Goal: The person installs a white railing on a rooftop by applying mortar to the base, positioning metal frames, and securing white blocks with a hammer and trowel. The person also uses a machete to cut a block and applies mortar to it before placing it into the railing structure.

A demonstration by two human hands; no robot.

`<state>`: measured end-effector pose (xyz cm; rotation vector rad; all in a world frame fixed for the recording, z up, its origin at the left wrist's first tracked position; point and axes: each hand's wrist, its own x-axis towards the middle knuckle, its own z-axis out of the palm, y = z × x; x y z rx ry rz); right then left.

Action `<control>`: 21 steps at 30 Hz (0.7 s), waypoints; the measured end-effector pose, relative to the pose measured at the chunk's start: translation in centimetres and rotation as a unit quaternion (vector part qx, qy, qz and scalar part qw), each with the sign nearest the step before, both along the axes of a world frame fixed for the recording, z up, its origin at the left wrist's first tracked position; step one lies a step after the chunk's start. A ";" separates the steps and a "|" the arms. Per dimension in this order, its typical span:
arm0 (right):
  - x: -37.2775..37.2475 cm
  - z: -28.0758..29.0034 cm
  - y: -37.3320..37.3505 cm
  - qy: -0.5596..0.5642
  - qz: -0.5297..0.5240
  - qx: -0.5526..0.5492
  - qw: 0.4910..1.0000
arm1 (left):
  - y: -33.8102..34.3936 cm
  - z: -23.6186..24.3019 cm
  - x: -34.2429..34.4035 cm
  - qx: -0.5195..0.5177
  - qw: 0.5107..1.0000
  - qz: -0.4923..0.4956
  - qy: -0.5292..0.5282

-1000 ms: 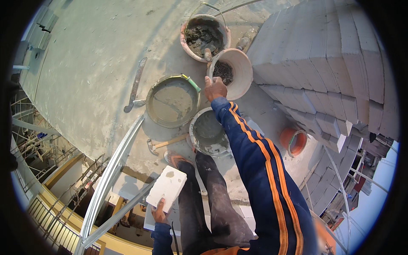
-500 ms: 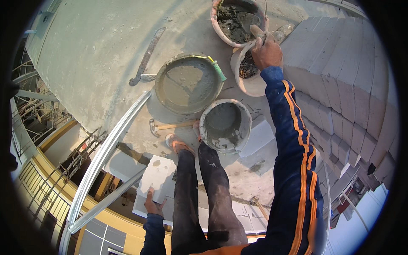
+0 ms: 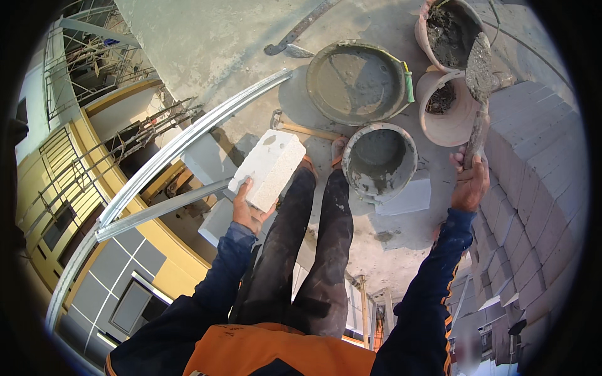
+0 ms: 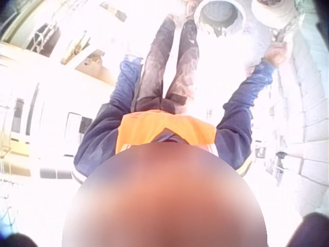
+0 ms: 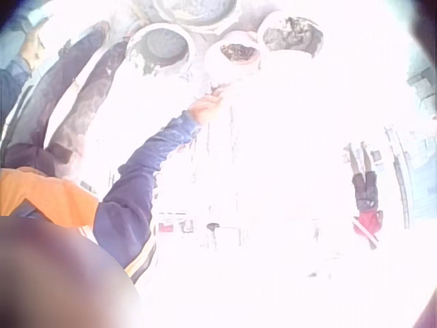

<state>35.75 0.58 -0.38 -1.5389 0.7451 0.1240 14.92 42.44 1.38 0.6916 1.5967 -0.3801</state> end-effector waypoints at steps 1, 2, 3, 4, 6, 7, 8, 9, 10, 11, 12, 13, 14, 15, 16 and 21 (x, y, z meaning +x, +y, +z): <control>-2.4 1.6 0.7 -0.020 0.065 0.075 0.995 | -0.1 -0.1 -0.1 -0.006 1.000 -0.003 -0.005; -4.7 3.1 1.3 -0.001 0.093 0.116 0.989 | -0.2 -0.1 -0.3 -0.008 1.000 0.000 -0.005; -6.7 4.0 2.0 0.030 0.121 0.142 0.982 | -0.4 -0.1 -0.5 -0.018 1.000 -0.003 -0.004; -7.3 4.0 2.3 0.045 0.127 0.155 0.979 | -0.5 -0.1 -0.8 -0.024 1.000 -0.007 0.010; -8.9 3.6 3.0 0.094 0.174 0.111 0.974 | -1.0 -0.1 -1.5 -0.012 1.000 0.008 0.014; -9.6 2.9 3.3 0.131 0.196 0.044 0.971 | -1.2 -0.2 -1.7 -0.005 1.000 0.005 0.014; -10.6 2.3 3.4 0.150 0.214 -0.012 0.965 | -1.3 -0.3 -2.0 -0.001 1.000 0.012 0.016; -12.0 1.6 3.6 0.150 0.228 -0.049 0.961 | -1.4 -0.3 -2.4 -0.006 1.000 0.009 0.015; -13.9 1.0 3.7 0.117 0.254 -0.070 0.957 | -1.5 -0.5 -2.7 -0.019 1.000 0.010 0.017; -15.9 0.5 3.5 0.121 0.249 -0.098 0.956 | -1.5 -0.6 -3.0 -0.023 0.999 0.011 0.026; -17.9 -0.3 3.3 0.149 0.245 -0.115 0.951 | -1.5 -0.7 -3.3 -0.029 0.999 -0.004 0.015; -20.1 -1.0 2.9 0.153 0.248 -0.148 0.945 | -1.5 -0.8 -3.5 -0.029 0.999 0.001 0.030; -22.1 -1.8 2.8 0.149 0.275 -0.252 0.916 | -1.5 -0.9 -3.7 -0.032 0.999 -0.009 0.021; -23.8 -2.7 2.7 0.130 0.294 -0.314 0.893 | -1.5 -1.0 -3.9 -0.030 0.999 -0.007 0.027; -24.8 -4.1 2.6 0.148 0.316 -0.361 0.865 | -1.6 -1.1 -4.0 -0.025 0.999 0.002 0.030; -23.1 -13.4 3.5 0.303 0.410 -0.426 0.747 | -1.9 -2.4 -4.2 -0.014 0.999 0.021 0.021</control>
